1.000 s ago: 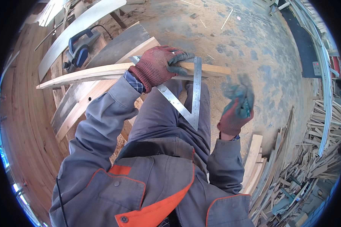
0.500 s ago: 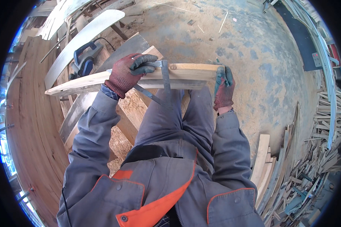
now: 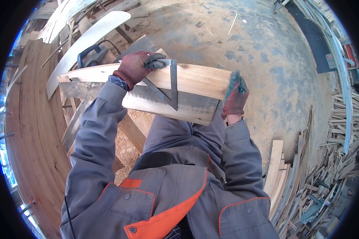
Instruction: The person uses a speed square and pencil to mark lines on a wooden plank. They repeatedly position the square, draw lines, and reposition the square to mark multiple locations on the plank.
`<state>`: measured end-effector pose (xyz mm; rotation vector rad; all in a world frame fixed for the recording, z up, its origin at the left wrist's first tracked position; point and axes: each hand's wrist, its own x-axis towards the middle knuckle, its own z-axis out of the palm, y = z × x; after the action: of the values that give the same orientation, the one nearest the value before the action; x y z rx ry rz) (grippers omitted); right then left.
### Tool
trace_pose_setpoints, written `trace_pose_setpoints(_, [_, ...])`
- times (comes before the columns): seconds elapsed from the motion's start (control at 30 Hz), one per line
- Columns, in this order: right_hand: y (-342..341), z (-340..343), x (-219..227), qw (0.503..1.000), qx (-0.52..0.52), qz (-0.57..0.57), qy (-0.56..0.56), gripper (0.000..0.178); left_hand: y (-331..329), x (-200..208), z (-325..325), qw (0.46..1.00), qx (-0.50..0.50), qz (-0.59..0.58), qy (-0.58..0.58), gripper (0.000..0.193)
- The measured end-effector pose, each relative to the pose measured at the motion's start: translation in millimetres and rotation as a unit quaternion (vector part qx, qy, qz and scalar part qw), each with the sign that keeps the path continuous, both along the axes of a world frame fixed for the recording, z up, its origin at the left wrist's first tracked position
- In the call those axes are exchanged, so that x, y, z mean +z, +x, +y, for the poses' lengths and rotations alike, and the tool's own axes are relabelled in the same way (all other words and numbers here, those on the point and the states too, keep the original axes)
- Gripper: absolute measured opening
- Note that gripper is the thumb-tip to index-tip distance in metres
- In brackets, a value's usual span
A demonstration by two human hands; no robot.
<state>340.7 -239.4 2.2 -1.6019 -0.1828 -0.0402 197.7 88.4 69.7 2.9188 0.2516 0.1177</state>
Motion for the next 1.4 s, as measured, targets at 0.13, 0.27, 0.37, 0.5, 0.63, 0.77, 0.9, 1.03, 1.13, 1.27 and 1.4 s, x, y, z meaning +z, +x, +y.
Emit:
trace_pose_setpoints(0.13, [15.8, -1.2, 2.9, 0.996, 0.019, 0.089, -0.004, 0.033, 12.1, -12.7, 1.4, 0.997, 0.070, 0.027, -0.031, 0.046])
trace_pose_setpoints(0.27, [57.4, -20.3, -4.3, 0.975, -0.005, 0.175, -0.135, 0.049, 53.5, -42.5, -4.1, 0.949, 0.004, 0.148, -0.277, 0.036])
trace_pose_setpoints(0.37, [84.8, -43.2, -41.5, 0.920, 0.003, 0.271, -0.283, 0.071, 57.5, -89.8, -31.7, 0.946, 0.000, 0.197, -0.255, 0.041])
trace_pose_setpoints(0.5, [88.0, -80.1, -101.8, 0.889, -0.010, 0.339, -0.309, 0.070, 24.2, -145.3, -51.8, 0.967, 0.056, 0.135, -0.206, 0.036])
trace_pose_setpoints(0.63, [38.5, -102.1, -94.6, 0.926, 0.021, 0.222, -0.305, 0.050, -29.4, -158.8, -38.9, 0.927, 0.108, -0.001, -0.358, 0.018])
trace_pose_setpoints(0.77, [-34.4, -127.6, -34.1, 0.892, 0.206, -0.151, -0.374, 0.058, -86.2, -148.2, -24.6, 0.838, 0.237, -0.012, -0.492, 0.016])
trace_pose_setpoints(0.9, [-66.3, -145.5, -13.9, 0.726, 0.412, -0.293, -0.467, 0.059, -123.7, -137.7, -42.6, 0.805, 0.320, -0.082, -0.493, 0.044])
trace_pose_setpoints(1.03, [-74.3, -142.3, -34.3, 0.664, 0.407, -0.343, -0.525, 0.050, -133.9, -113.4, -68.7, 0.737, 0.291, -0.175, -0.585, 0.056])
trace_pose_setpoints(1.13, [-68.4, -129.7, -31.6, 0.645, 0.393, -0.376, -0.537, 0.047, -127.5, -86.6, -88.3, 0.766, 0.236, -0.197, -0.565, 0.048])
trace_pose_setpoints(1.27, [-35.8, -111.8, 16.8, 0.685, 0.413, -0.333, -0.499, 0.047, -119.6, -42.6, -106.7, 0.977, 0.069, -0.007, -0.200, 0.031])
trace_pose_setpoints(1.4, [14.0, -83.0, 62.2, 0.724, 0.471, -0.228, -0.449, 0.048, -82.5, -21.4, -102.1, 0.992, -0.125, 0.030, 0.009, 0.072])
